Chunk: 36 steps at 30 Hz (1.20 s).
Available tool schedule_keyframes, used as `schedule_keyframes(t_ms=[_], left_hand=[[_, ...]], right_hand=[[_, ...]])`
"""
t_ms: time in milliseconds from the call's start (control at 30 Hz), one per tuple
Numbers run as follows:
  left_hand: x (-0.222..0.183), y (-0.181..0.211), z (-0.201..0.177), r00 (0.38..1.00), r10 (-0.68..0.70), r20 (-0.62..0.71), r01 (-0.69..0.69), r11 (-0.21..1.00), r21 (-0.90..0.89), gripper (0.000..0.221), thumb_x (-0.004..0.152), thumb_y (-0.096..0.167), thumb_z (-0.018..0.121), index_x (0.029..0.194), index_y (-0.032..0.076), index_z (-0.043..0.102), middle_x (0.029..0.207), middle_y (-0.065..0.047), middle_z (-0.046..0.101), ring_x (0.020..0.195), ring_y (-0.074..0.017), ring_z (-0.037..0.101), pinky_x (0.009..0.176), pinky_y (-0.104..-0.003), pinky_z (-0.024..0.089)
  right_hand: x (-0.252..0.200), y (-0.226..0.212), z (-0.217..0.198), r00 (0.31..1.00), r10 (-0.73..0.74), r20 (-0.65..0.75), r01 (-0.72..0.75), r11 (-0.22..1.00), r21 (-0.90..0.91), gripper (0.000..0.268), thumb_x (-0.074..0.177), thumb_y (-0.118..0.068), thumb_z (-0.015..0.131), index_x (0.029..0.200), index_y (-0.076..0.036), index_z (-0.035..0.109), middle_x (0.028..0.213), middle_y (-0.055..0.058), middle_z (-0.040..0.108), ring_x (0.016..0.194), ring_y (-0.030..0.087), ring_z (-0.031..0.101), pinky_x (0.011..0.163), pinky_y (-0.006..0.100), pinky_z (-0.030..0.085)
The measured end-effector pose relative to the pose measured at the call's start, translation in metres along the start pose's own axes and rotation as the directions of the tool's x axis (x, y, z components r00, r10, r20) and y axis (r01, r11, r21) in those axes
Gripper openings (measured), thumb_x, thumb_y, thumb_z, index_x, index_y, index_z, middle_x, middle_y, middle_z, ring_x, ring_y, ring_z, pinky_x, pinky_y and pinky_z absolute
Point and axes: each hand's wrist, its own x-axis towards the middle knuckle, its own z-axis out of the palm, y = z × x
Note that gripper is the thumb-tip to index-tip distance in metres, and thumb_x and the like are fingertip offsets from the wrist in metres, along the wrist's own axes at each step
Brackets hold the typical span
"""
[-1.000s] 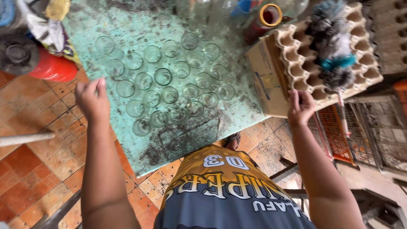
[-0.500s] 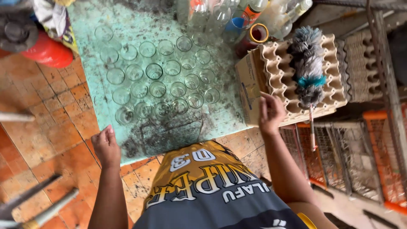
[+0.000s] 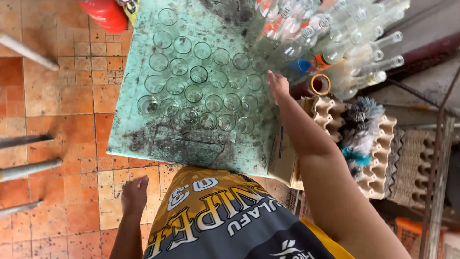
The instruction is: The person moves a plastic basket and then systematically inspects or counts a large collection of small glass jars arranged on a table.
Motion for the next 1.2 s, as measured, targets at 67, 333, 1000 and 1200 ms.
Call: schedule_keyframes(t_ms=[67,333,1000,1200], left_hand=[[-0.026,-0.011,0.003,0.987,-0.144,0.065,0.148,0.987,-0.061,0.047,0.106,0.041,0.049,0.133,0.009,0.071,0.127,-0.018,0.072,0.117,-0.0335,0.069,0.092,-0.051,0.057],[-0.096,-0.104,0.072,0.885,-0.439,0.154,0.424,0.897,0.122,0.047,0.104,0.051,0.046,0.127,0.022,0.075,0.120,-0.006,0.080,0.103,-0.0258,0.076,0.080,-0.040,0.064],[-0.102,-0.111,0.080,0.790,-0.568,0.233,0.543,0.823,0.165,0.042,0.107,0.048,0.046,0.137,0.029,0.068,0.138,0.006,0.073,0.120,-0.0181,0.071,0.089,-0.034,0.064],[-0.082,-0.127,0.079,0.724,-0.637,0.264,0.609,0.771,0.186,0.049,0.103,0.053,0.046,0.137,0.030,0.073,0.146,0.002,0.069,0.131,-0.0232,0.066,0.108,-0.044,0.053]], right_hand=[[0.019,-0.005,0.001,0.987,0.132,0.092,-0.128,0.991,-0.044,0.059,0.094,-0.064,0.050,0.103,-0.013,0.077,0.098,0.001,0.076,0.085,0.019,0.067,0.076,0.036,0.048],[0.040,-0.038,0.017,0.921,0.340,0.191,-0.350,0.936,0.024,0.057,0.097,-0.055,0.058,0.131,-0.011,0.068,0.103,0.003,0.075,0.099,0.020,0.069,0.080,0.039,0.050],[0.031,-0.051,-0.025,0.912,-0.411,0.009,0.379,0.832,-0.405,0.023,0.099,-0.024,0.050,0.108,-0.004,0.057,0.082,0.017,0.068,0.068,0.038,0.060,0.056,0.051,0.043],[0.053,-0.120,-0.024,0.732,-0.679,-0.059,0.625,0.703,-0.339,0.013,0.091,-0.018,0.053,0.099,-0.010,0.059,0.067,0.012,0.062,0.058,0.035,0.055,0.054,0.049,0.042]])
